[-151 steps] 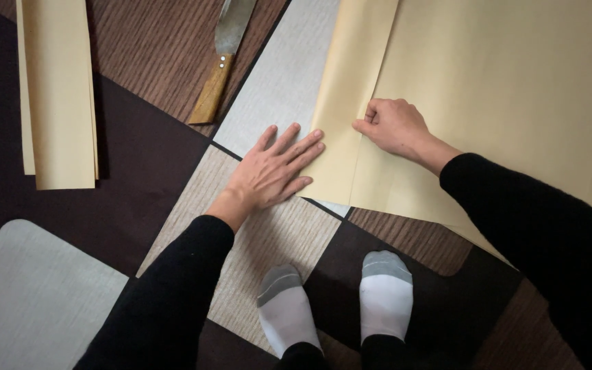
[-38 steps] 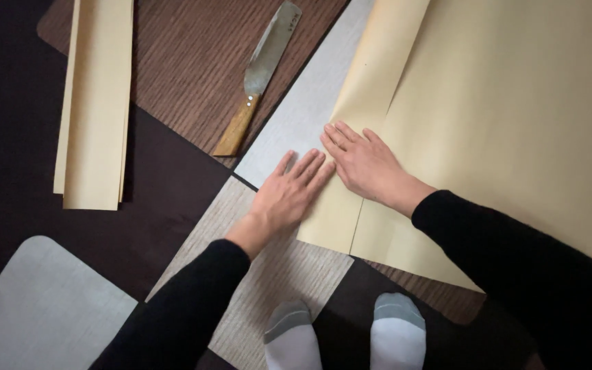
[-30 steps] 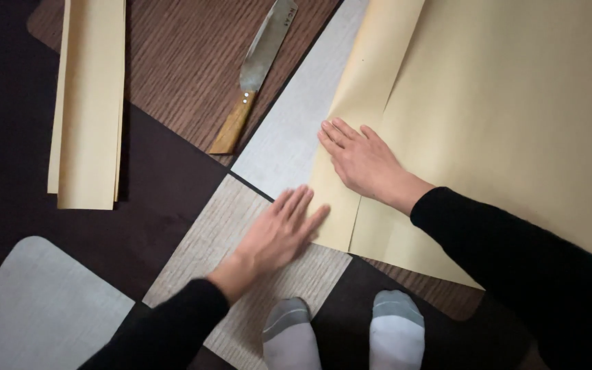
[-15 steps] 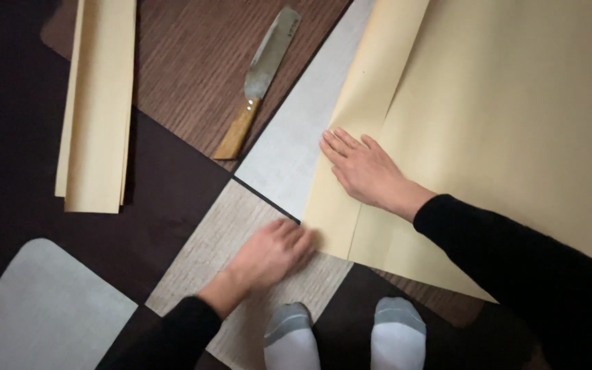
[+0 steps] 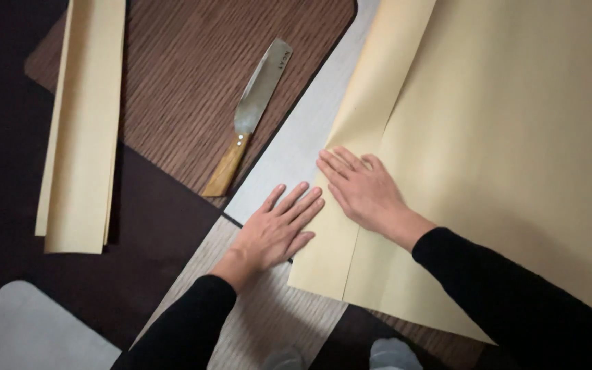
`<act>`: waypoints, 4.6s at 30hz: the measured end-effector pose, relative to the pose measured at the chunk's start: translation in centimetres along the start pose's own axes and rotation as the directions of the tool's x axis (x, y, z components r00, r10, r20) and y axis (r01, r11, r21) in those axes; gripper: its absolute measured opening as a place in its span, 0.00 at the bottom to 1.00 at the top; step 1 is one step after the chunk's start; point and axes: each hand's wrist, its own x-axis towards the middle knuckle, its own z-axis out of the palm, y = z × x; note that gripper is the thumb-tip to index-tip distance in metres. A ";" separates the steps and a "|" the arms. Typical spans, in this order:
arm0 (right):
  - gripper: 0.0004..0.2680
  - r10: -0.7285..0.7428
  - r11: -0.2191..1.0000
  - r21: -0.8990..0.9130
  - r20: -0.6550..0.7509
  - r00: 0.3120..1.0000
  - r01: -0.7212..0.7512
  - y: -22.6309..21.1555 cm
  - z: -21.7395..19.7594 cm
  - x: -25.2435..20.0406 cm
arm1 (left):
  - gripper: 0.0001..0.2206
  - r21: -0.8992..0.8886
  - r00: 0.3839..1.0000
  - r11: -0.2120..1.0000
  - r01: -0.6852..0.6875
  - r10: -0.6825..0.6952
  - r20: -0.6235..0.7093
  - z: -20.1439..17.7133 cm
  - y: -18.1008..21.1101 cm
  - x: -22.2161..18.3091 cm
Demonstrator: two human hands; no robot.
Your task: Cutting strips of paper from a large sheet by folding the edge to create a guide and then slicing along the crease with a knife.
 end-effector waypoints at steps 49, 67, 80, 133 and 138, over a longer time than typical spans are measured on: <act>0.25 0.223 0.971 0.081 0.034 0.974 -0.225 14.1 1.2 15.4 | 0.31 -0.207 0.995 0.974 0.091 -0.080 0.060 -2.8 0.3 1.1; 0.24 0.308 0.947 0.102 -0.030 0.951 -0.304 15.5 4.2 16.1 | 0.24 -0.080 0.963 0.985 0.150 -0.164 -0.214 0.1 -5.5 17.8; 0.24 0.251 0.962 0.151 -0.156 0.955 -0.228 10.0 2.4 12.4 | 0.23 -0.106 0.958 0.984 0.140 -0.162 -0.236 0.8 -6.2 17.8; 0.30 0.427 0.901 0.080 -0.002 0.904 -0.426 23.6 3.8 25.9 | 0.28 -0.326 0.952 0.920 0.219 -0.275 -0.135 -1.1 -5.7 18.8; 0.30 0.462 0.879 0.147 -0.025 0.887 -0.454 25.9 3.7 28.1 | 0.27 -0.382 0.946 0.903 0.199 -0.278 -0.166 -1.4 -5.9 19.0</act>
